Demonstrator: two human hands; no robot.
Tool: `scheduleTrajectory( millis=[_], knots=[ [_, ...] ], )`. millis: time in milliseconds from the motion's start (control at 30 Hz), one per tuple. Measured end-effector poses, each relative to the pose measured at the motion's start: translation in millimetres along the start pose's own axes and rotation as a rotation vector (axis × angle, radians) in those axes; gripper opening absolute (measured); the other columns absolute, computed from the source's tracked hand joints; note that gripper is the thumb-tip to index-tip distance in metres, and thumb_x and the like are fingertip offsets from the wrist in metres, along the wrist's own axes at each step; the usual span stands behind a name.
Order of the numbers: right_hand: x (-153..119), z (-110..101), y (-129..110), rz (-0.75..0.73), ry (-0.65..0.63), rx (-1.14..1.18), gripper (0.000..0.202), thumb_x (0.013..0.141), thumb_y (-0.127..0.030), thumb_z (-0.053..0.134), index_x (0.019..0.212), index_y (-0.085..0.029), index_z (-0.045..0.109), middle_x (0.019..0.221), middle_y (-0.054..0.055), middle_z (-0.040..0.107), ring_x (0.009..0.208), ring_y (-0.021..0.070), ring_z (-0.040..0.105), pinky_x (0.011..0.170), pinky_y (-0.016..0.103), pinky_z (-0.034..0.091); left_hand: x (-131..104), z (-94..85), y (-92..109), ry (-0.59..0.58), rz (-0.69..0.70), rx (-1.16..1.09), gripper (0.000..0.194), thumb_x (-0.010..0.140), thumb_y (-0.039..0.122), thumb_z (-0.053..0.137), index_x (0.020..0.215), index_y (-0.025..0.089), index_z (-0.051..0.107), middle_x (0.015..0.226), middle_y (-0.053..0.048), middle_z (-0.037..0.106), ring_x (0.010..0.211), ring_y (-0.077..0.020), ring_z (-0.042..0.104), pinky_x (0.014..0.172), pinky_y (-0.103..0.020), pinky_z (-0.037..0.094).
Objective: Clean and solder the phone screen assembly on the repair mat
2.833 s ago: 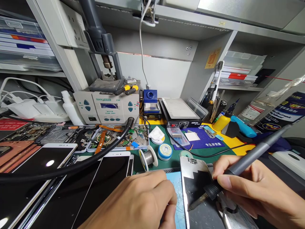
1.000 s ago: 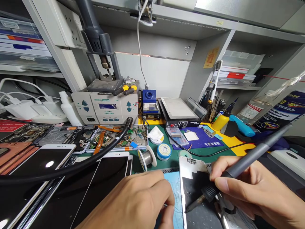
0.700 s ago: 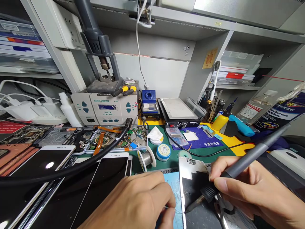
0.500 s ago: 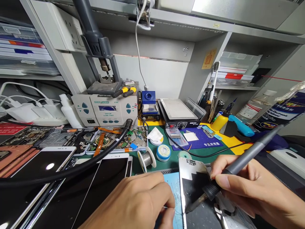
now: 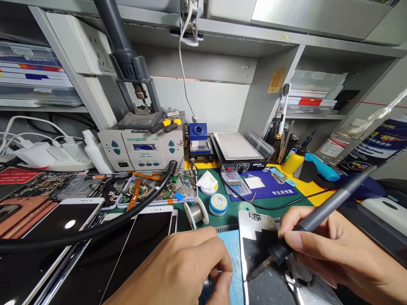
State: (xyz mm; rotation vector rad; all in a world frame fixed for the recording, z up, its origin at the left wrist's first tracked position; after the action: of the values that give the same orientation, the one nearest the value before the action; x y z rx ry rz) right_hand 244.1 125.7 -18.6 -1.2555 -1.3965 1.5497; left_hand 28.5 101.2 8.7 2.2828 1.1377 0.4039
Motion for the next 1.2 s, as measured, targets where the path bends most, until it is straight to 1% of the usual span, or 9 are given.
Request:
scheduleTrajectory(
  millis=[167,300,400,500,700,833,933,1100,1200],
  knots=[
    [-2.8,3.8,-4.6,0.038,0.022,0.009,0.034,0.075,-0.054,0.085,0.073,-0.023,0.072,0.046,-0.009,0.038,0.035,0.0046,0.025,0.032,0.015,0.014,1.3,0.9,-2.5,-0.076,-0.098,-0.009,0.016,0.090,0.015,0.047,0.079,0.021,0.058,0.085,0.003,0.061,0.071,-0.0056,0.051,0.063,-0.018,0.036],
    [-7.6,7.3,-12.3,0.108,0.147,0.010,0.041,0.065,-0.058,0.089,0.068,-0.021,0.071,0.045,-0.008,0.038,0.039,0.0042,0.025,0.037,0.016,0.012,0.5,-2.7,1.6,-0.072,-0.102,-0.022,0.015,0.090,0.014,0.048,0.081,0.021,0.058,0.087,0.004,0.063,0.071,-0.0057,0.051,0.063,-0.018,0.037],
    [-9.1,10.0,-17.2,0.094,0.185,0.013,0.044,0.062,-0.060,0.090,0.065,-0.020,0.070,0.044,-0.009,0.036,0.039,0.0036,0.022,0.040,0.017,0.013,-0.3,-3.6,2.8,-0.059,-0.101,-0.035,0.016,0.091,0.015,0.048,0.080,0.021,0.059,0.088,0.004,0.063,0.074,-0.0061,0.054,0.064,-0.017,0.038],
    [-7.9,6.9,-14.4,0.082,0.181,-0.015,0.043,0.064,-0.059,0.089,0.066,-0.020,0.070,0.043,-0.009,0.037,0.038,0.0042,0.024,0.039,0.018,0.011,-0.8,-4.4,1.4,-0.029,-0.101,-0.048,0.016,0.090,0.016,0.049,0.079,0.022,0.059,0.086,0.004,0.063,0.075,-0.0062,0.055,0.065,-0.017,0.038],
    [-0.1,3.5,-4.2,0.011,0.024,-0.025,0.037,0.075,-0.056,0.083,0.071,-0.022,0.070,0.041,-0.009,0.036,0.034,0.0059,0.022,0.033,0.019,0.014,-1.4,-3.7,-0.7,-0.007,-0.095,-0.040,0.014,0.088,0.016,0.052,0.078,0.022,0.061,0.083,0.004,0.063,0.073,-0.0063,0.056,0.066,-0.015,0.042],
    [1.1,2.4,-3.4,-0.002,0.017,-0.019,0.037,0.077,-0.057,0.082,0.071,-0.022,0.070,0.041,-0.011,0.032,0.035,0.0052,0.019,0.034,0.018,0.017,-3.5,-5.7,4.1,0.008,-0.063,-0.062,0.018,0.093,0.024,0.049,0.081,0.023,0.062,0.088,0.004,0.066,0.078,-0.0069,0.060,0.070,-0.013,0.047],
    [-0.7,4.7,-6.0,-0.001,0.010,-0.014,0.037,0.075,-0.056,0.083,0.070,-0.022,0.070,0.041,-0.010,0.034,0.035,0.0045,0.020,0.035,0.018,0.016,-4.3,-7.4,4.7,0.017,-0.057,-0.062,0.016,0.092,0.025,0.050,0.082,0.024,0.062,0.088,0.004,0.067,0.079,-0.0076,0.062,0.072,-0.014,0.049],
    [-6.5,6.1,-10.5,0.083,0.131,-0.022,0.041,0.068,-0.057,0.087,0.069,-0.020,0.071,0.044,-0.009,0.038,0.038,0.0046,0.025,0.038,0.017,0.010,-2.1,-8.4,3.6,0.022,-0.054,-0.065,0.016,0.092,0.024,0.049,0.080,0.023,0.059,0.082,0.005,0.064,0.073,-0.0068,0.059,0.067,-0.015,0.047],
    [-8.2,8.1,-14.9,0.075,0.161,-0.014,0.043,0.066,-0.058,0.088,0.067,-0.019,0.070,0.044,-0.009,0.038,0.039,0.0045,0.024,0.040,0.018,0.012,-2.8,-7.4,4.2,0.017,-0.051,-0.069,0.017,0.093,0.024,0.048,0.079,0.023,0.059,0.081,0.005,0.063,0.072,-0.0065,0.058,0.065,-0.015,0.045]
  ],
)
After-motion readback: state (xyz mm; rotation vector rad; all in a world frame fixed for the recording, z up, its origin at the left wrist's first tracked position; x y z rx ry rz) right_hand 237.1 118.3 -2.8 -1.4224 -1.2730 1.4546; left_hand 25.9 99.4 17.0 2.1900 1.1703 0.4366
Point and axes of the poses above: each hand's wrist, its own x-axis towards the middle knuckle, its own z-axis out of the palm, y = z × x, the point moved 7 cm from there along x, towards the middle knuckle
